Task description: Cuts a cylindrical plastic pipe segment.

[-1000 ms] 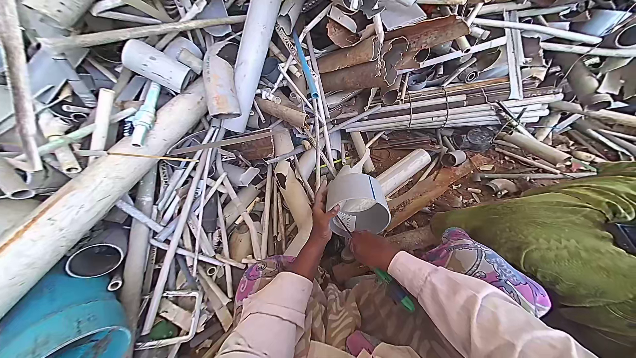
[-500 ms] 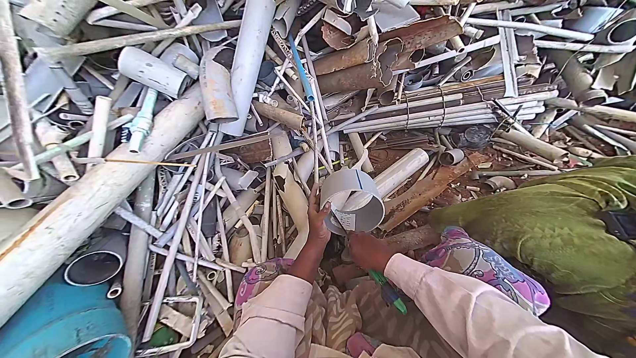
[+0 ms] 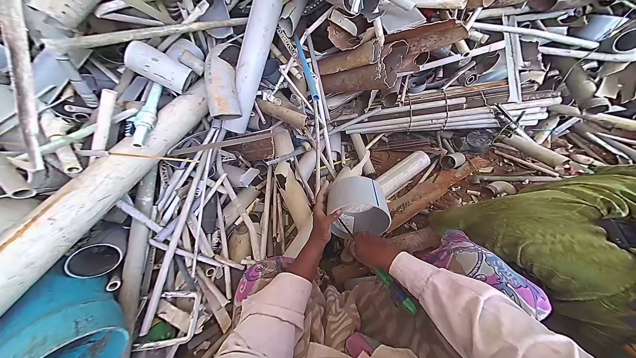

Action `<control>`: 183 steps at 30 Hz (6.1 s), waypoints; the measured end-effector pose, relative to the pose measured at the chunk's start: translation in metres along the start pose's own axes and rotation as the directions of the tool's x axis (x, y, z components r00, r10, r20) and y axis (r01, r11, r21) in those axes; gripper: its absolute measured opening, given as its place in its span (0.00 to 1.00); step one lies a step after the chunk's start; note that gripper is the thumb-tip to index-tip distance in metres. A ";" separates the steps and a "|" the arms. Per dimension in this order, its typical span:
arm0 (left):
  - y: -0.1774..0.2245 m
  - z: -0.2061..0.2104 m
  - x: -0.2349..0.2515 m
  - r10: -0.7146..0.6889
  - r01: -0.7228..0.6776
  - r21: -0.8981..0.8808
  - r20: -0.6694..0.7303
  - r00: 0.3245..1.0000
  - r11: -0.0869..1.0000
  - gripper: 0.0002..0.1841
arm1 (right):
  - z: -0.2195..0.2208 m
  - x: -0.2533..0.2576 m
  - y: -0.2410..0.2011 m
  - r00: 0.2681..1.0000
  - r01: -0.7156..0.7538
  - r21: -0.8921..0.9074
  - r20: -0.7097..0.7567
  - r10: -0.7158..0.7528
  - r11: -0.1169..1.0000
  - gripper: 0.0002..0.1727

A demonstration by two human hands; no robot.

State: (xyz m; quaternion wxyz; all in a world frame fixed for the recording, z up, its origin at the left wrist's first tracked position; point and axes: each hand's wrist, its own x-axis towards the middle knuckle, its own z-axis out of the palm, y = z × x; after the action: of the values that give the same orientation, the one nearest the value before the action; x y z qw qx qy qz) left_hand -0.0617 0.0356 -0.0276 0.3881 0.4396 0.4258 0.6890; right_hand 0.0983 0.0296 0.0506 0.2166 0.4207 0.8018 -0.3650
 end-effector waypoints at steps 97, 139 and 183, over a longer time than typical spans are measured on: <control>0.003 0.008 -0.002 -0.062 0.060 -0.028 -0.098 0.993 0.998 0.52 | 0.010 0.004 -0.004 1.000 -0.017 -0.013 -0.009 0.017 1.000 0.20; 0.002 -0.001 0.005 -0.023 0.025 0.017 -0.091 0.996 1.000 0.53 | 0.006 0.000 -0.004 1.000 -0.005 -0.069 0.009 0.005 0.998 0.19; 0.004 0.001 0.004 -0.047 0.028 -0.139 -0.138 0.989 0.990 0.54 | -0.001 -0.005 -0.006 0.999 0.021 0.029 -0.033 -0.020 0.999 0.20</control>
State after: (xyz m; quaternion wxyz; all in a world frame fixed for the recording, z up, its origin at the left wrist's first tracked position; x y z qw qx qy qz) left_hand -0.0623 0.0384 -0.0224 0.3991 0.3541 0.4123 0.7385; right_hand 0.0960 0.0259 0.0569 0.1935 0.4216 0.8041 -0.3717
